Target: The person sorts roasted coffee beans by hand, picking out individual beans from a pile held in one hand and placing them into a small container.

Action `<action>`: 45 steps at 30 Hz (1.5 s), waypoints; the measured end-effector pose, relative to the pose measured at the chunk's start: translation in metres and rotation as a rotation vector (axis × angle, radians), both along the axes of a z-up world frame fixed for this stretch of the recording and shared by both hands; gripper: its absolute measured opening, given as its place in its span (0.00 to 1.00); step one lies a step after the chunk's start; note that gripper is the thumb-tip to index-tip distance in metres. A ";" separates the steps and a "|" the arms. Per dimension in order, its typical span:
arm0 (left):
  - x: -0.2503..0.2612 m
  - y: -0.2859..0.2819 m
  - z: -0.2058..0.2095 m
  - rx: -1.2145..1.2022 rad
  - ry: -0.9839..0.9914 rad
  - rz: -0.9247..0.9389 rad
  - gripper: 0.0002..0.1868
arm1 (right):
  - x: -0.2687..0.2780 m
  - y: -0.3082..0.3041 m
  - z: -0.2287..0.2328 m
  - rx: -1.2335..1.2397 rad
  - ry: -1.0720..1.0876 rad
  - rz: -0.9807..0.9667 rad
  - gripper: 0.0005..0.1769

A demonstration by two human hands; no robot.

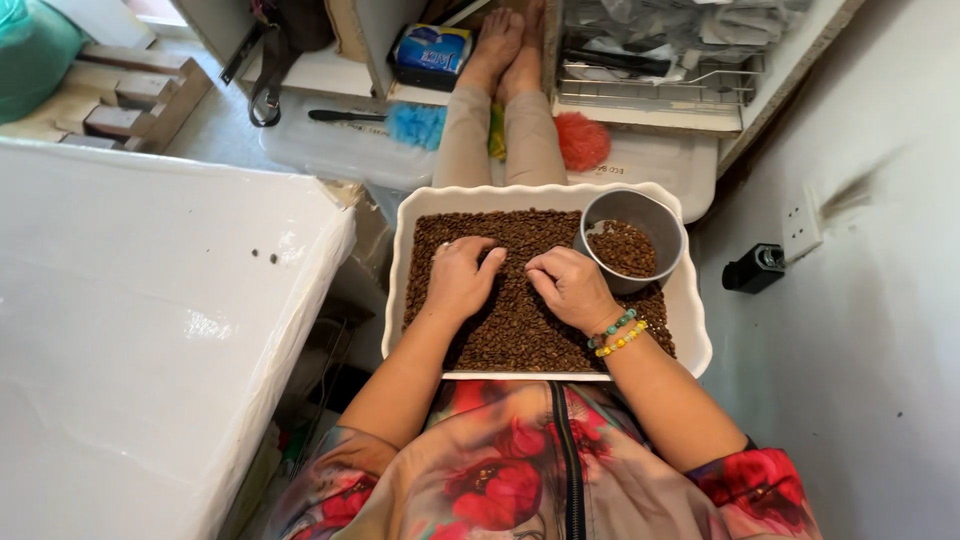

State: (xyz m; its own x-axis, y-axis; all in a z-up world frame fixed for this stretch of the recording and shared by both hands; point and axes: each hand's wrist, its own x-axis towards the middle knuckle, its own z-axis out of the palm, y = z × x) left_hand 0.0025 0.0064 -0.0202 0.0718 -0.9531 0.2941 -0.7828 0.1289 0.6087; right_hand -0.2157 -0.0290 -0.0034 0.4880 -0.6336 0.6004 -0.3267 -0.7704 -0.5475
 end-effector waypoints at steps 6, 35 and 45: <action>0.005 -0.003 0.012 0.470 -0.090 0.141 0.34 | -0.017 -0.011 0.013 -0.250 -0.078 -0.166 0.10; 0.022 -0.007 0.008 0.513 0.854 0.217 0.45 | 0.073 -0.078 0.000 0.466 0.909 -0.134 0.41; 0.018 -0.016 0.004 0.676 1.072 0.061 0.54 | 0.058 -0.042 -0.003 0.891 0.320 0.019 0.32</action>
State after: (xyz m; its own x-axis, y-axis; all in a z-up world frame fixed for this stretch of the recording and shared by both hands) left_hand 0.0203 -0.0093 -0.0163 0.0210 -0.8767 -0.4806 0.1478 -0.4727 0.8687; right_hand -0.1576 -0.0711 -0.0060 0.5603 -0.7847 -0.2651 -0.5551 -0.1182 -0.8233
